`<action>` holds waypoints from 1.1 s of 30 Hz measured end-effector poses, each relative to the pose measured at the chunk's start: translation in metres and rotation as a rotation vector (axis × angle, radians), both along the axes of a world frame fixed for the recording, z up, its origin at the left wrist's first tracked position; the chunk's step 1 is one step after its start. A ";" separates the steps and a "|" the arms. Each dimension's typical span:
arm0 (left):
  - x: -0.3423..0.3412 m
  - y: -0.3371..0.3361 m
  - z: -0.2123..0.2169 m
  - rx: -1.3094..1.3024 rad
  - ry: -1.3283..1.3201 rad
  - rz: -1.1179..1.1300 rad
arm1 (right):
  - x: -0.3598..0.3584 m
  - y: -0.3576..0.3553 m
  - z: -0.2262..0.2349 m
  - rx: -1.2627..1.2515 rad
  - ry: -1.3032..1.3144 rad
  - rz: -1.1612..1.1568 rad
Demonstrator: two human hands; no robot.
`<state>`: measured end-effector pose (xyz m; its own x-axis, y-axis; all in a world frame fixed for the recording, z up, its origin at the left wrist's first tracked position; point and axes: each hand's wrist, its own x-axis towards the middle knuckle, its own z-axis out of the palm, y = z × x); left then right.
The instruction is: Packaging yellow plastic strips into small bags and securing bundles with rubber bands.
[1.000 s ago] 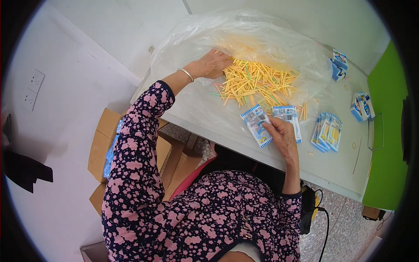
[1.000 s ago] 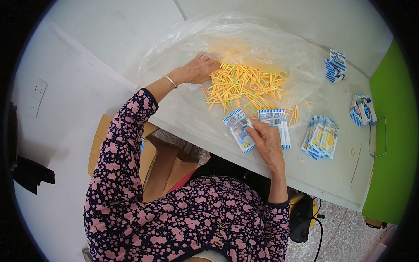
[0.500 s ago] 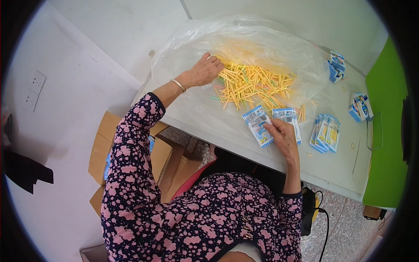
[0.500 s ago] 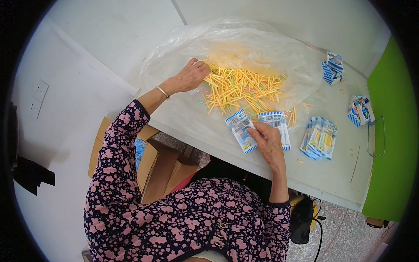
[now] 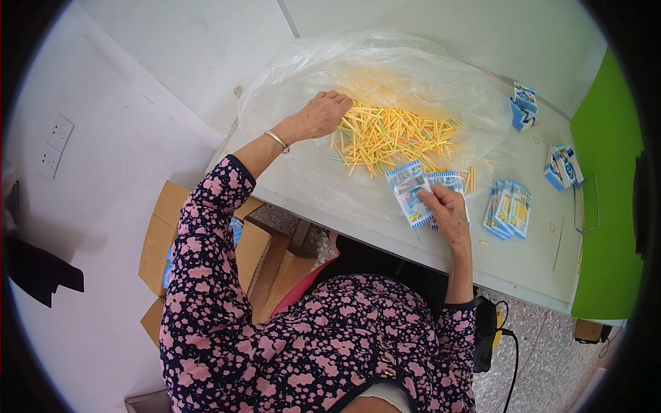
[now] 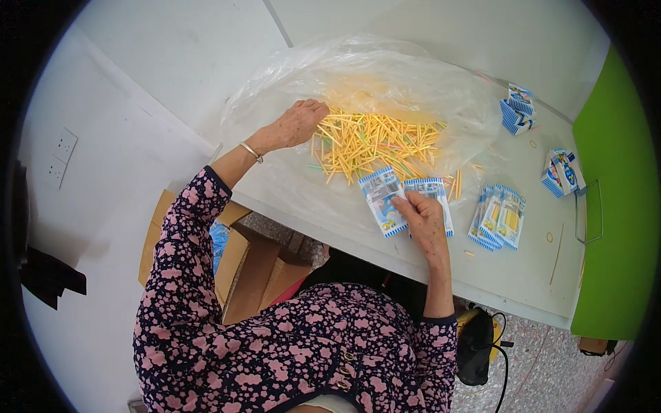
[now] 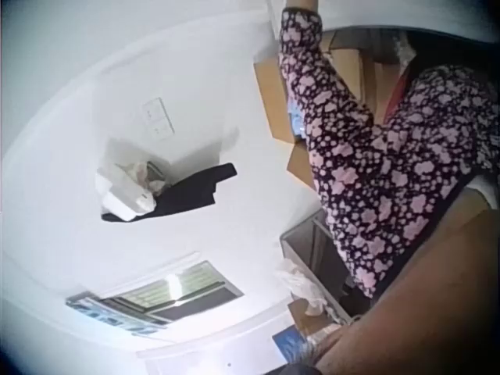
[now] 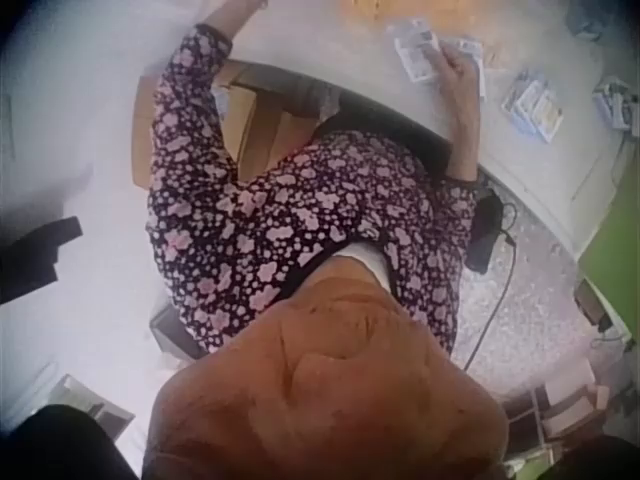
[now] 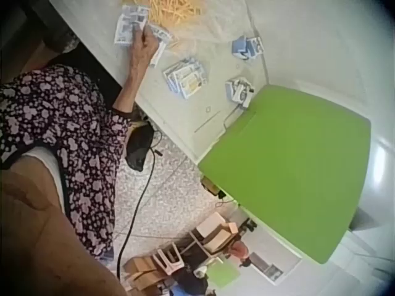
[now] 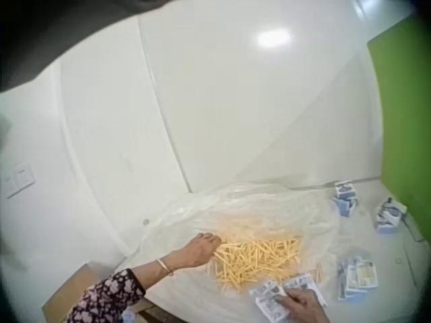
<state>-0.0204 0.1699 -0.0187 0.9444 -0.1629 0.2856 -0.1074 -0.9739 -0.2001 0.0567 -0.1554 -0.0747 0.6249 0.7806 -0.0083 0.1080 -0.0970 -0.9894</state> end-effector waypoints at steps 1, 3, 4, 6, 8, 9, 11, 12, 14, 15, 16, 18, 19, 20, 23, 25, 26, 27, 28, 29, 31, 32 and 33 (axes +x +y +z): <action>0.002 -0.008 0.007 -0.001 0.001 -0.003 | -0.002 0.000 0.004 0.053 0.080 -0.035; 0.007 -0.023 0.021 -0.129 0.435 0.351 | -0.003 -0.001 0.008 0.106 0.160 -0.070; 0.007 -0.022 0.022 -0.128 0.433 0.352 | -0.003 -0.001 0.009 0.121 0.182 -0.089; 0.008 -0.015 0.018 -0.097 0.359 0.236 | -0.004 -0.001 0.013 0.137 0.203 -0.110; 0.004 -0.010 0.008 -0.054 0.195 0.091 | -0.005 -0.001 0.017 0.209 0.261 -0.137; 0.003 -0.007 0.004 -0.011 0.030 -0.053 | -0.004 -0.001 0.017 0.209 0.260 -0.136; 0.004 -0.011 0.006 -0.052 0.046 -0.043 | -0.003 -0.003 0.016 0.218 0.282 -0.154; 0.005 -0.013 0.007 -0.092 0.062 -0.031 | -0.004 -0.002 0.016 0.218 0.283 -0.155; 0.007 -0.021 0.014 -0.100 0.166 0.060 | -0.004 0.000 0.016 0.285 0.311 -0.207; 0.008 -0.024 0.018 -0.109 0.269 0.154 | -0.003 -0.001 0.014 0.285 0.312 -0.208; 0.007 -0.024 0.021 -0.108 0.270 0.154 | -0.003 -0.002 0.013 0.282 0.312 -0.201; 0.005 -0.022 0.025 -0.085 0.326 0.202 | -0.004 -0.002 0.012 0.278 0.312 -0.194; 0.005 -0.021 0.025 -0.085 0.326 0.204 | -0.004 -0.001 0.012 0.291 0.328 -0.200; 0.005 -0.019 0.024 -0.123 0.305 0.226 | -0.004 -0.001 0.011 0.303 0.344 -0.206; 0.010 -0.018 0.032 -0.386 0.348 0.257 | 0.001 -0.004 0.005 0.287 0.355 -0.169; 0.011 -0.016 0.032 -0.610 0.407 0.269 | 0.001 0.001 0.007 0.354 0.395 -0.178; 0.010 -0.013 0.026 -0.844 0.399 0.173 | 0.000 0.006 0.008 0.421 0.436 -0.184; 0.009 -0.010 0.022 -1.076 0.385 0.071 | -0.001 0.012 0.009 0.422 0.435 -0.180; 0.014 -0.019 0.022 -1.076 0.390 0.064 | 0.000 0.018 0.006 0.500 0.507 -0.202; 0.020 -0.037 0.024 -1.486 0.391 0.080 | 0.001 0.024 0.005 0.579 0.578 -0.227; 0.030 -0.063 0.019 -1.895 0.383 0.099 | 0.001 0.042 0.006 0.659 0.702 -0.277; 0.034 -0.072 0.015 -2.117 0.363 0.088 | 0.001 0.053 0.007 0.736 0.829 -0.318; 0.039 -0.080 0.011 -2.338 0.339 0.076 | 0.002 0.063 0.005 0.736 0.828 -0.318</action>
<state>0.0189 0.0898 -0.0075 0.9658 0.1028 -0.2379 0.1460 0.5425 0.8273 0.0583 -0.0925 -0.0697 0.8100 0.5750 -0.1156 -0.5268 0.6267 -0.5741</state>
